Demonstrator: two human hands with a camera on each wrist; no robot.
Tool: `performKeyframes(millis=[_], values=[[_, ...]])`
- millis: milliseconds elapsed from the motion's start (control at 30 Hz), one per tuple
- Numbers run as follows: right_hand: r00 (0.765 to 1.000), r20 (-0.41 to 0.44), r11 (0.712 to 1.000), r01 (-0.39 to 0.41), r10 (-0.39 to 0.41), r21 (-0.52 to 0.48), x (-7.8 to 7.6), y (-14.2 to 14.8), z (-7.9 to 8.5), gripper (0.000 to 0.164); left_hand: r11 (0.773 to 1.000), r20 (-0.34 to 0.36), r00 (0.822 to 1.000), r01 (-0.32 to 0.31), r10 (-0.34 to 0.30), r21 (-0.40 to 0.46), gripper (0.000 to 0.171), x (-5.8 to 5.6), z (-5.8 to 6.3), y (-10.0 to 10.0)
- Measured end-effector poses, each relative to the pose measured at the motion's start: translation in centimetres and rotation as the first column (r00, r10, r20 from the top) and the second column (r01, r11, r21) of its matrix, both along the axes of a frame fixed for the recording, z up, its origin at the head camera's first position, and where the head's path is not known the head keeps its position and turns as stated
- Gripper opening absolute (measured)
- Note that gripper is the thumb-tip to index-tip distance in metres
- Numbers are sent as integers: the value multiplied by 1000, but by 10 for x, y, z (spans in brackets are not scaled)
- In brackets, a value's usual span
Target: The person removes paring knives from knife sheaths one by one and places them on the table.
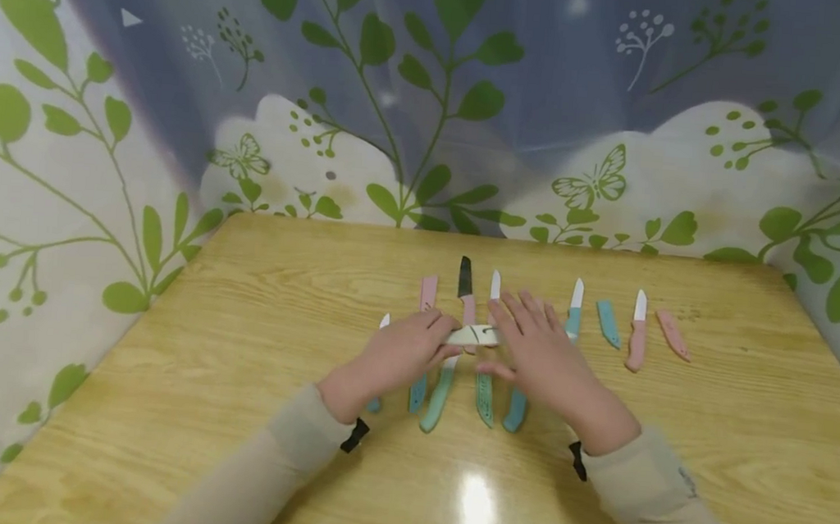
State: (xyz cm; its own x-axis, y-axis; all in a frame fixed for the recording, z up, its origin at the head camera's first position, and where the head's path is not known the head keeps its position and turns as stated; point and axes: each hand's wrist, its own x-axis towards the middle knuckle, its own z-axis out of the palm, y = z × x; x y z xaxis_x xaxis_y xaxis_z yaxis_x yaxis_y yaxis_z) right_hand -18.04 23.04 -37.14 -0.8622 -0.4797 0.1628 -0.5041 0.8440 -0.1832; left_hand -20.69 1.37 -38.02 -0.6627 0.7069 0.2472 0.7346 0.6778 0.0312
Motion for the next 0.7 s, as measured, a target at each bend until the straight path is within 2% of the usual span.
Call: performKeyframes(millis=[167,400,567,700], values=[[998,-56,1000,-18,19,18,1,-3,-2,76,1000,-16,1000,22,-22,-7,35,5,2,3],[999,-25,999,-47,46,-28,3,-3,-3,43,998,-15,999,43,-44,-38,36,7,-2,3],[997,-40,997,-69,68,-28,2,-2,-4,35,998,-31,999,43,-45,-53,36,6,-3,4],[998,1,997,-60,60,-42,2,0,-2,30,997,-12,999,52,-53,-60,35,6,-3,4]])
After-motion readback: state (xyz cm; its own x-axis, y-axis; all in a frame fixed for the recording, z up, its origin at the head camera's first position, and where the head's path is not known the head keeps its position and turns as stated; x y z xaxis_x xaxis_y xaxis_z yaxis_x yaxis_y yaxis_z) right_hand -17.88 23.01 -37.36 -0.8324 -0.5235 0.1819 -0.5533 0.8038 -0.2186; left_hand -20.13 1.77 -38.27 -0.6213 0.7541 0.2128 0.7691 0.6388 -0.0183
